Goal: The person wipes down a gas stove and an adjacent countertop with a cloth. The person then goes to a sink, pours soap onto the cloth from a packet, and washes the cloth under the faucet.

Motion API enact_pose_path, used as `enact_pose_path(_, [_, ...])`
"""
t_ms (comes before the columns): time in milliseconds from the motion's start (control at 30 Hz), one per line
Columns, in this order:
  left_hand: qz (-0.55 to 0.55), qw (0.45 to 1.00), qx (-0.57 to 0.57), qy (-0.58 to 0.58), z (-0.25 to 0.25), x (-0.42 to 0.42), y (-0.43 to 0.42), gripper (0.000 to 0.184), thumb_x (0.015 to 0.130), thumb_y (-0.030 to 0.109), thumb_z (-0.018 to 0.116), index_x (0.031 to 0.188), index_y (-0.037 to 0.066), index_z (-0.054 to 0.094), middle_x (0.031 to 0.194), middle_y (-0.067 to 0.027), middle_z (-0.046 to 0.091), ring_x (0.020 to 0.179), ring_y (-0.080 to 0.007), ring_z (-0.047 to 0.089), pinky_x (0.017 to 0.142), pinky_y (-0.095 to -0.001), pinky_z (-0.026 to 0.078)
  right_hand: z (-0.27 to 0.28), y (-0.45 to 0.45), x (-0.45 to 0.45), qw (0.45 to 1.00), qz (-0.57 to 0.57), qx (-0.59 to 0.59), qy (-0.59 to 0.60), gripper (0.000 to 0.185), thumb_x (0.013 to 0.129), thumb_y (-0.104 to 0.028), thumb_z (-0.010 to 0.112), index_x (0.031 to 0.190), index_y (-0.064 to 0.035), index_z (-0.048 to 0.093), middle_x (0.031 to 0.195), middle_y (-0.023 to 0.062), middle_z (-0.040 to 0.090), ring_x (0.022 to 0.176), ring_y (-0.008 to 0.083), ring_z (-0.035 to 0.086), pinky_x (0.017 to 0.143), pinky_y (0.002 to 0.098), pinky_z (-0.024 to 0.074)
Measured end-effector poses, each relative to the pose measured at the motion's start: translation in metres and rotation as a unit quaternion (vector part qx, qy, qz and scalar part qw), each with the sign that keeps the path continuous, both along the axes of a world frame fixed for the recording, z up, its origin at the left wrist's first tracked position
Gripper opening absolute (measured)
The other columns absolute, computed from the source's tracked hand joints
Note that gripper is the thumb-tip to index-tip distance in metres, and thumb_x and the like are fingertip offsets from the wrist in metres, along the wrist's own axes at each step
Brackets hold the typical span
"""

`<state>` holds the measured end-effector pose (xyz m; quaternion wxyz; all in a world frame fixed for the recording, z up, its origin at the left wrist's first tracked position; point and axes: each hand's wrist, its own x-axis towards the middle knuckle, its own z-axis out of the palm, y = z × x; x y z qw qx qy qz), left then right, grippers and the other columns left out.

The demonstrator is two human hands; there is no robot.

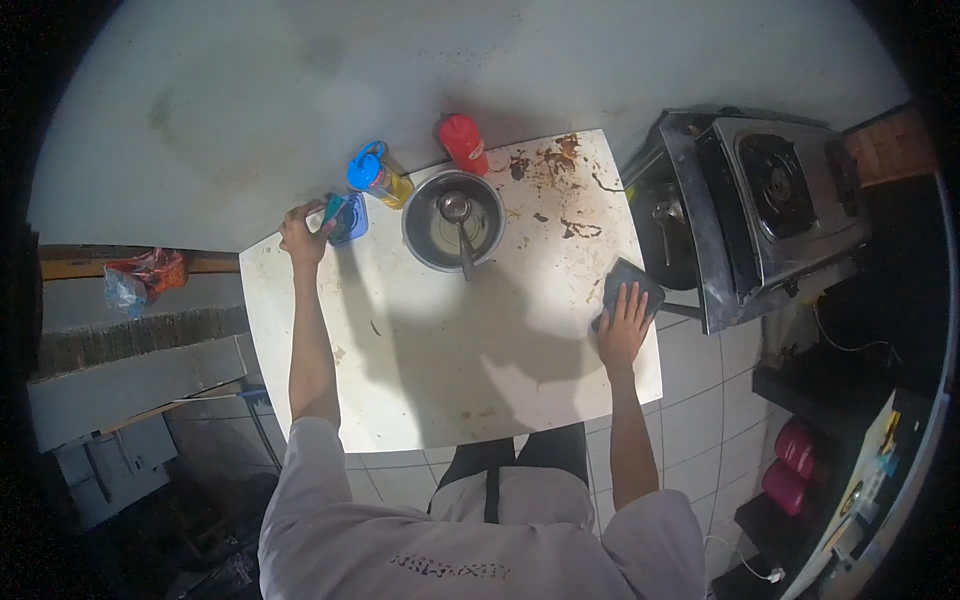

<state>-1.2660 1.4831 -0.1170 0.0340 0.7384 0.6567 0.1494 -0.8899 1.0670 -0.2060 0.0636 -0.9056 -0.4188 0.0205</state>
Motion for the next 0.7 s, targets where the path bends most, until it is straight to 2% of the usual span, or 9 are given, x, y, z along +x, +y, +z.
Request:
enact_pose_path(233, [-0.046,0.998,0.021,0.035,0.009,0.007,-0.006,0.051,0.064,0.03,0.081,0.111,0.026,0.061,0.123,-0.0038,0.05,0.121,-0.0276,0.04,0.092,-0.0563,0.032,0.001,-0.001,0.0,1.0,0.001,0.011,-0.004,0.061,0.088,-0.026,0.05,0.144,-0.0122,0.028,0.151,0.0097,0.022,0.138,0.0337,0.02,0.108,0.0559,0.0199])
enact_pose_path(400, [-0.053,0.998,0.014,0.007,0.008,0.008,-0.009,0.038,0.065,0.031,0.08,0.1,0.023,0.067,0.122,-0.004,0.051,0.12,-0.0288,0.039,0.091,-0.0573,0.033,0.001,-0.001,-0.001,1.0,0.0,0.017,-0.003,0.061,0.088,-0.026,0.05,0.143,-0.0121,0.028,0.151,0.0098,0.022,0.138,0.0341,0.02,0.108,0.0566,0.0197])
enact_pose_path(533, [-0.052,0.998,0.012,0.017,0.008,0.008,-0.013,0.036,0.068,0.036,0.079,0.1,0.024,0.067,0.121,-0.0042,0.051,0.121,-0.0291,0.04,0.091,-0.056,0.036,0.0,-0.002,-0.002,1.0,0.001,0.026,-0.005,0.061,0.087,-0.025,0.05,0.143,-0.0119,0.029,0.151,0.0099,0.022,0.138,0.0343,0.02,0.108,0.0569,0.0198])
enact_pose_path(633, [-0.054,0.998,0.022,0.024,0.011,0.009,-0.017,0.037,0.068,0.034,0.079,0.102,0.024,0.067,0.119,-0.0063,0.054,0.117,-0.0293,0.044,0.092,-0.055,0.036,-0.001,-0.002,-0.002,1.0,0.003,0.03,-0.004,0.062,0.087,-0.025,0.05,0.143,-0.0121,0.028,0.151,0.0097,0.022,0.138,0.0341,0.019,0.108,0.0573,0.0192])
enact_pose_path(700, [-0.08,0.992,0.084,-0.051,0.014,0.006,-0.016,0.032,0.071,0.026,0.078,0.101,0.019,0.068,0.119,-0.008,0.053,0.113,-0.0319,0.046,0.088,-0.0521,0.039,-0.001,-0.002,-0.001,1.0,0.003,0.031,-0.005,0.062,0.087,-0.025,0.05,0.144,-0.0122,0.028,0.151,0.0096,0.022,0.139,0.034,0.019,0.108,0.0574,0.0189])
